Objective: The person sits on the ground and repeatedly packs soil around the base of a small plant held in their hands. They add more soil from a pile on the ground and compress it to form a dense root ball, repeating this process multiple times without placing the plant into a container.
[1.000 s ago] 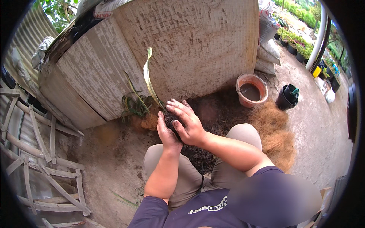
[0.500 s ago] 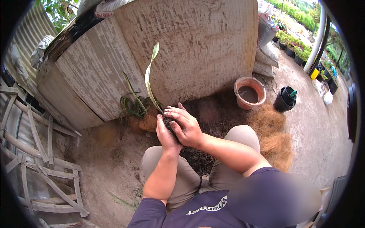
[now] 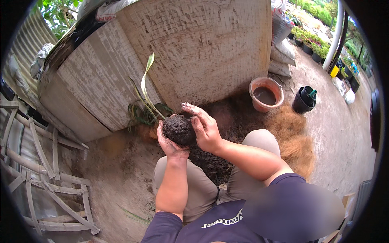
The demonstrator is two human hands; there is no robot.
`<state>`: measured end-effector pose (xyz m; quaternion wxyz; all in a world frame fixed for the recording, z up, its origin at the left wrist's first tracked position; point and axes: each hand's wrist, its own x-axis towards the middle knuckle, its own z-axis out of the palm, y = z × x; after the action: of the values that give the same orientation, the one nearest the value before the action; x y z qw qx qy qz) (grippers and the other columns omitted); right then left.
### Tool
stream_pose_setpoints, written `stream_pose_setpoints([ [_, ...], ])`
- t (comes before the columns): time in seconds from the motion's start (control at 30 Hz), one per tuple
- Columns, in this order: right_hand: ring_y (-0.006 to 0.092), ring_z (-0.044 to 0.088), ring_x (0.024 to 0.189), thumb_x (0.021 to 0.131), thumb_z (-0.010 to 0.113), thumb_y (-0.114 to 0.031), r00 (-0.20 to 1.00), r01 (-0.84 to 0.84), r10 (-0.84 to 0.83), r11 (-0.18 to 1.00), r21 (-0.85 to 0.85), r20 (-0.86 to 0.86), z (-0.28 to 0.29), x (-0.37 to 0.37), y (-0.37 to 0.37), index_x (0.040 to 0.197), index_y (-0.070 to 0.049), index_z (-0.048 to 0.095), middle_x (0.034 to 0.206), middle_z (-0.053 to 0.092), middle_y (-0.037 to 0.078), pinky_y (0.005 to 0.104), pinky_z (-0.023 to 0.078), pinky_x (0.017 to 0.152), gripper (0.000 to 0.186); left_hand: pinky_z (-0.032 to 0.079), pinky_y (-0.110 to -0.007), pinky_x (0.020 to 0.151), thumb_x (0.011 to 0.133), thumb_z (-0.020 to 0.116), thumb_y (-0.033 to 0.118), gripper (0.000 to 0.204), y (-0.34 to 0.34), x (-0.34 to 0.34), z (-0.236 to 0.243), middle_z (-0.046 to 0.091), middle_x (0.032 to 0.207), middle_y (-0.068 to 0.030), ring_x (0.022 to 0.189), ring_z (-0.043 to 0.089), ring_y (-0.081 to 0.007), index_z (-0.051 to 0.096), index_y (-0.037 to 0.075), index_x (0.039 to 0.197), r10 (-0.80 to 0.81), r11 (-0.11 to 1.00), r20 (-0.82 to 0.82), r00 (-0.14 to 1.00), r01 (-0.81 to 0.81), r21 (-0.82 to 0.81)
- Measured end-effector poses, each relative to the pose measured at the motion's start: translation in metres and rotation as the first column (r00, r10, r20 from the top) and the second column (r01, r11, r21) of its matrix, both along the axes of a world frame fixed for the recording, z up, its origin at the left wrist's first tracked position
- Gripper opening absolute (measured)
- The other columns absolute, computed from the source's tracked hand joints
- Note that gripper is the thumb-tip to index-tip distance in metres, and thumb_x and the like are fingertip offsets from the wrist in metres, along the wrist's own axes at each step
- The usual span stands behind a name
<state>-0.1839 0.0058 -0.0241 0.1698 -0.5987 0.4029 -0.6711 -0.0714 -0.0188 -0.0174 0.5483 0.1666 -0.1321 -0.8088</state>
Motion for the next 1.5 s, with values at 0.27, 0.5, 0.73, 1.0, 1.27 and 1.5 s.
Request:
stream_pose_setpoints([
  [0.27, 0.0319, 0.045, 0.116, 0.089, 0.047, -0.019, 0.999, -0.006, 0.006, 1.000, -0.010, -0.045, 0.004, 0.008, 0.005, 0.107, -0.001, 0.057, 0.117, 0.053, 0.017, 0.0396, 0.033, 0.098, 0.028, 0.047, -0.037, 0.082, 0.088, 0.036, 0.042, 0.045, 0.008, 0.001, 0.005, 0.059, 0.099, -0.0111, 0.092, 0.057, -0.0245, 0.056, 0.004, 0.100, 0.066, 0.988, -0.020, 0.998, -0.068, -0.138],
  [0.5, 0.0331, 0.041, 0.120, 0.091, 0.044, -0.019, 0.998, -0.012, 0.012, 1.000, -0.001, -0.058, 0.007, 0.012, 0.011, 0.107, 0.000, 0.057, 0.121, 0.050, 0.018, 0.0414, 0.030, 0.100, 0.028, 0.047, -0.037, 0.081, 0.090, 0.033, 0.042, 0.046, 0.013, -0.003, 0.002, 0.059, 0.097, -0.0104, 0.091, 0.057, -0.0233, 0.054, 0.003, 0.101, 0.140, 0.981, 0.057, 0.989, -0.130, -0.142],
  [0.73, 0.0345, 0.038, 0.122, 0.089, 0.049, -0.017, 0.999, -0.029, 0.030, 0.999, 0.019, -0.034, -0.002, 0.014, 0.007, 0.107, -0.002, 0.057, 0.122, 0.049, 0.017, 0.0411, 0.031, 0.100, 0.025, 0.047, -0.037, 0.081, 0.090, 0.031, 0.043, 0.046, 0.010, -0.001, -0.002, 0.058, 0.098, -0.0106, 0.090, 0.057, -0.0234, 0.053, 0.004, 0.102, 0.104, 0.991, 0.068, 0.992, -0.097, -0.093],
  [1.0, 0.0345, 0.036, 0.124, 0.090, 0.046, -0.021, 0.997, 0.066, -0.068, 0.997, -0.039, -0.045, 0.011, 0.010, 0.005, 0.119, -0.001, 0.049, 0.128, 0.043, 0.018, 0.0412, 0.027, 0.102, 0.036, 0.046, -0.037, 0.083, 0.090, 0.033, 0.043, 0.046, 0.004, -0.001, -0.004, 0.058, 0.102, -0.0110, 0.094, 0.056, -0.0245, 0.053, 0.005, 0.104, -0.001, 0.992, -0.002, 1.000, 0.001, -0.127],
  [1.27, 0.0339, 0.040, 0.121, 0.090, 0.046, -0.018, 0.987, 0.057, -0.067, 0.996, -0.069, -0.148, 0.008, 0.012, 0.009, 0.112, 0.002, 0.054, 0.122, 0.049, 0.019, 0.0422, 0.029, 0.101, 0.031, 0.042, -0.037, 0.087, 0.089, 0.034, 0.045, 0.050, 0.009, -0.008, -0.007, 0.057, 0.106, -0.0101, 0.098, 0.055, -0.0240, 0.053, 0.005, 0.110, 0.044, 0.989, 0.065, 0.997, -0.034, -0.144],
  [1.5, 0.0343, 0.043, 0.118, 0.090, 0.046, -0.019, 0.991, 0.060, -0.064, 0.998, -0.034, -0.117, 0.000, 0.012, 0.007, 0.110, 0.001, 0.056, 0.119, 0.052, 0.018, 0.0421, 0.030, 0.100, 0.030, 0.041, -0.038, 0.090, 0.089, 0.033, 0.046, 0.051, 0.005, -0.008, -0.020, 0.055, 0.109, -0.0105, 0.101, 0.053, -0.0250, 0.052, 0.005, 0.111, 0.043, 0.986, 0.129, 0.991, -0.021, -0.165],
])
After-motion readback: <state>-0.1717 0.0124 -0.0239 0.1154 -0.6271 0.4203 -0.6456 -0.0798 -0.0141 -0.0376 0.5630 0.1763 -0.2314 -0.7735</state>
